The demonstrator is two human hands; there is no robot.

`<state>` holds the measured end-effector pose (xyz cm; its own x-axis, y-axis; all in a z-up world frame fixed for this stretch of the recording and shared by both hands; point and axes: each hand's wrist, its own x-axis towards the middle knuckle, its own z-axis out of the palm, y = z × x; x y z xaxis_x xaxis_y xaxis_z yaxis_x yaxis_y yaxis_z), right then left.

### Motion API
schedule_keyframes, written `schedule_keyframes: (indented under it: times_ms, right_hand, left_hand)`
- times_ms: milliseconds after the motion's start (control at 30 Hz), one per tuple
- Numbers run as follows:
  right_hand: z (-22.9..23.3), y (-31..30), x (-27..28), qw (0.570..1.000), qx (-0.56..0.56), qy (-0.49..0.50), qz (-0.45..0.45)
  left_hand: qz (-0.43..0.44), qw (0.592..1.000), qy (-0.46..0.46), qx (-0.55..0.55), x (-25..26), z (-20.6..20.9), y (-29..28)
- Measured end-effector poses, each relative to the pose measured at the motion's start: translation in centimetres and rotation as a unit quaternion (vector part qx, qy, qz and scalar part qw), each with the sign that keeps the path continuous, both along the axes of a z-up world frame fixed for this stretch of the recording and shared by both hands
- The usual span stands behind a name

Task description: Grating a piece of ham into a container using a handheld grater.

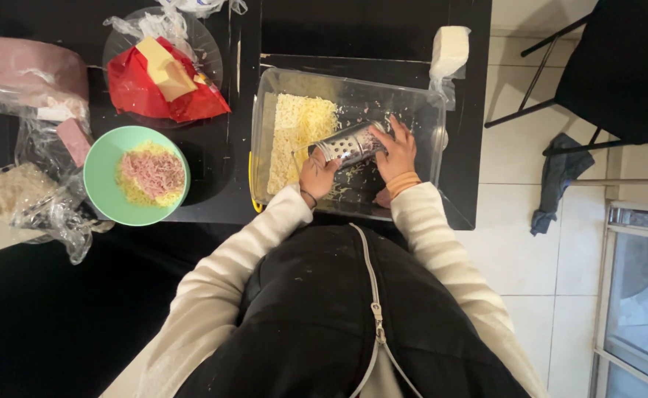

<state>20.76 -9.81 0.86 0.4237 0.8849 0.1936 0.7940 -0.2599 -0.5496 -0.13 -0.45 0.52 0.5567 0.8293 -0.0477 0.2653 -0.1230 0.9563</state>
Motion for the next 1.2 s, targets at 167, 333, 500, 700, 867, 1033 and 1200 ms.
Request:
schedule_keyframes:
  times_ms: [167, 333, 500, 700, 867, 1033, 1200]
  right_hand:
    - [-0.2, -0.1, 0.3, 1.000, 0.003, 0.013, 0.019]
    - [2.1, 0.1, -0.4, 0.999, -0.017, -0.008, 0.028]
    - [3.0, 0.1, -0.9, 0.997, -0.046, -0.049, 0.031]
    - [-2.6, -1.1, 1.6, 0.999, 0.017, -0.016, 0.028]
    - [0.7, -0.2, 0.2, 0.999, 0.033, -0.018, 0.038]
    - [2.0, -0.1, -0.6, 0.995, -0.008, -0.083, 0.047]
    - [3.8, 0.2, -1.2, 0.987, -0.112, -0.114, 0.004]
  left_hand:
    - [0.003, 0.998, 0.060, -0.004, 0.1, -0.8, 0.0]
    - [0.012, 0.999, 0.045, -0.015, 0.1, -0.5, 0.0]
    - [0.011, 0.995, 0.098, -0.019, 0.2, -2.1, 0.0]
    - [0.014, 0.999, 0.029, -0.014, 0.3, -0.7, 0.1]
    - [-0.002, 1.000, 0.018, -0.009, 0.2, 0.1, 0.1]
    - [0.002, 0.999, 0.031, -0.019, 0.1, -0.6, -0.2]
    - [0.010, 0.999, 0.029, 0.018, 0.2, -1.2, -0.2]
